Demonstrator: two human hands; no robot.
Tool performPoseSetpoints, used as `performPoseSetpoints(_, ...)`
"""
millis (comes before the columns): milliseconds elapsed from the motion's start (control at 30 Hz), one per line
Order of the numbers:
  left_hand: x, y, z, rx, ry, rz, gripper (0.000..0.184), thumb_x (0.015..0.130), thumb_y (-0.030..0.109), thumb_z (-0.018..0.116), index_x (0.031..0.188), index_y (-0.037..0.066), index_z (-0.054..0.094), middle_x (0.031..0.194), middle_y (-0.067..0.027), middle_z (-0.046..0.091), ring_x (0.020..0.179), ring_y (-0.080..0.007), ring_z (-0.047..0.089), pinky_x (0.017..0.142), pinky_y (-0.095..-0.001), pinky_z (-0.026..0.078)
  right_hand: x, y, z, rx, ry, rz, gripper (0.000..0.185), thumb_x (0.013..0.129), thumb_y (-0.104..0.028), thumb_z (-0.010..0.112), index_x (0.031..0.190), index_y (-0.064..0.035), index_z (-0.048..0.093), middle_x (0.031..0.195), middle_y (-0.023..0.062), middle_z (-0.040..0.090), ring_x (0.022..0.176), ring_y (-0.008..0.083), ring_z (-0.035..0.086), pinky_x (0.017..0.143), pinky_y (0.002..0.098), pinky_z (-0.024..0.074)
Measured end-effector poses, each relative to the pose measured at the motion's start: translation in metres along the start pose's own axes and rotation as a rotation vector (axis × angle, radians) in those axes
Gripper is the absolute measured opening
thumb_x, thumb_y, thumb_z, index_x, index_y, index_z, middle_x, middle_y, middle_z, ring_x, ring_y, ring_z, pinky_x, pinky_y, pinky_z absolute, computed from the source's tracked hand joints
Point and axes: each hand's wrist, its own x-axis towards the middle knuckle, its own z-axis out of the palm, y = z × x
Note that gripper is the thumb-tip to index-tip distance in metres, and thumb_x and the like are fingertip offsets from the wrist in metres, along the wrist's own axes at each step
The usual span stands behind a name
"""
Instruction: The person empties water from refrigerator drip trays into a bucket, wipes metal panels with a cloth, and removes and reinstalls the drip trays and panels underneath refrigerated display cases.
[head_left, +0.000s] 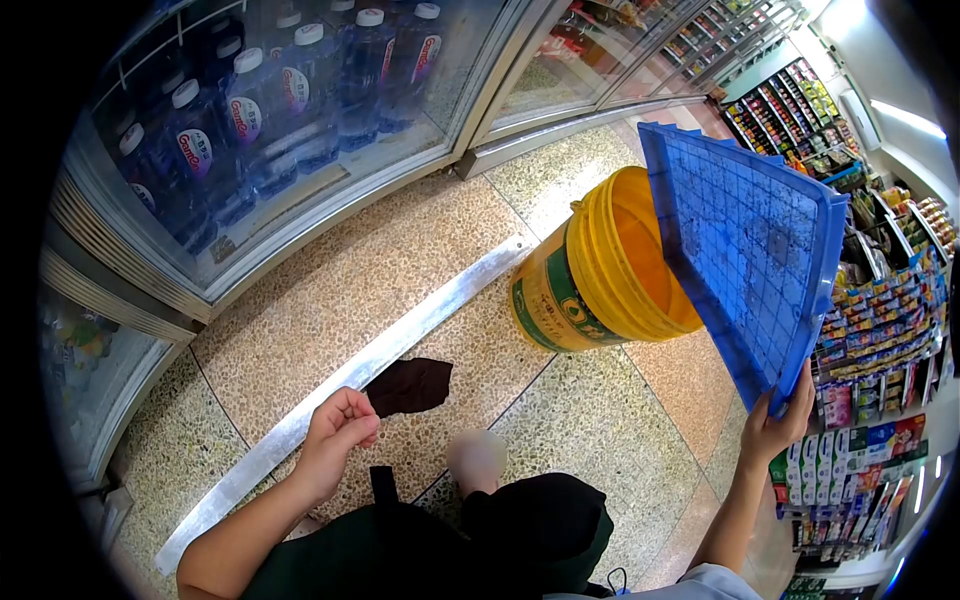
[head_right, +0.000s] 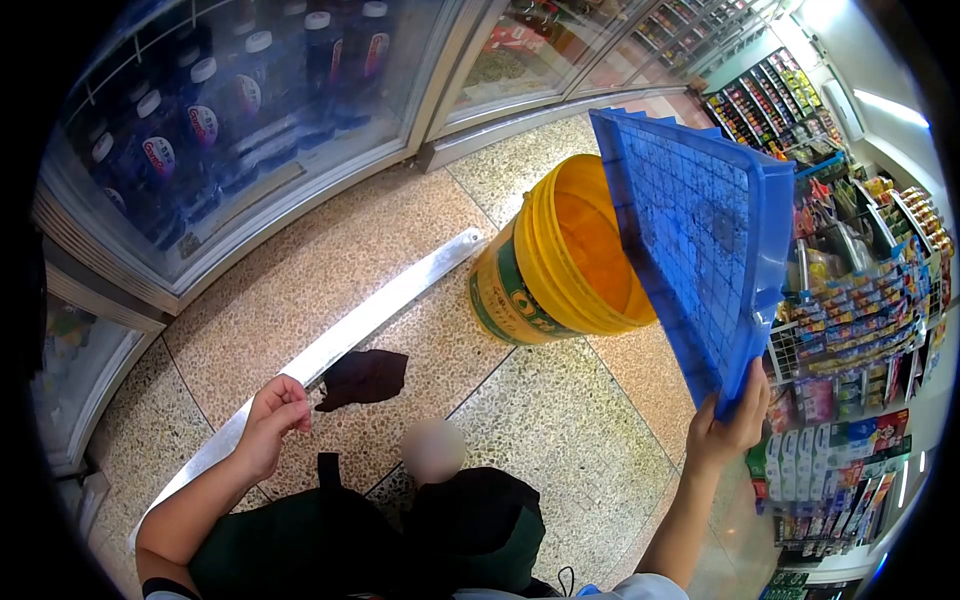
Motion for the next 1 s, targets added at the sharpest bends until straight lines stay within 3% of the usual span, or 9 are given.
performPoseSetpoints(733, 0.001, -0.004, 0.000, 0.024, -0.006, -0.016, 0.007, 0.081, 0.010, 0.053, 0.080, 0.007, 0.047, 0.070, 0.0009, 0.049, 0.064, -0.0064, 0.047, 0.060, -0.0207, 0.039, -0.003, 0.000, 0.001, -0.001, 0.002, -0.022, 0.046, 0.071, 0.001, 0.049, 0.117, 0.0022, 0.046, 0.106, 0.0213, 0.053, 0.094, 0.0364, 0.055, 0.079, 0.0383, 0.0449)
performPoseSetpoints(1000, -0.001, -0.004, 0.003, 0.048, 0.068, -0.019, 0.008, 0.077, 0.009, 0.053, 0.079, 0.007, 0.046, 0.068, -0.0008, 0.048, 0.061, -0.0093, 0.046, 0.057, -0.0222, 0.039, -0.004, 0.007, 0.000, 0.080, 0.007, 0.221, 0.054, 0.061, 0.006, 0.049, 0.116, 0.0039, 0.047, 0.109, 0.0207, 0.053, 0.097, 0.0347, 0.054, 0.084, 0.0367, 0.0415)
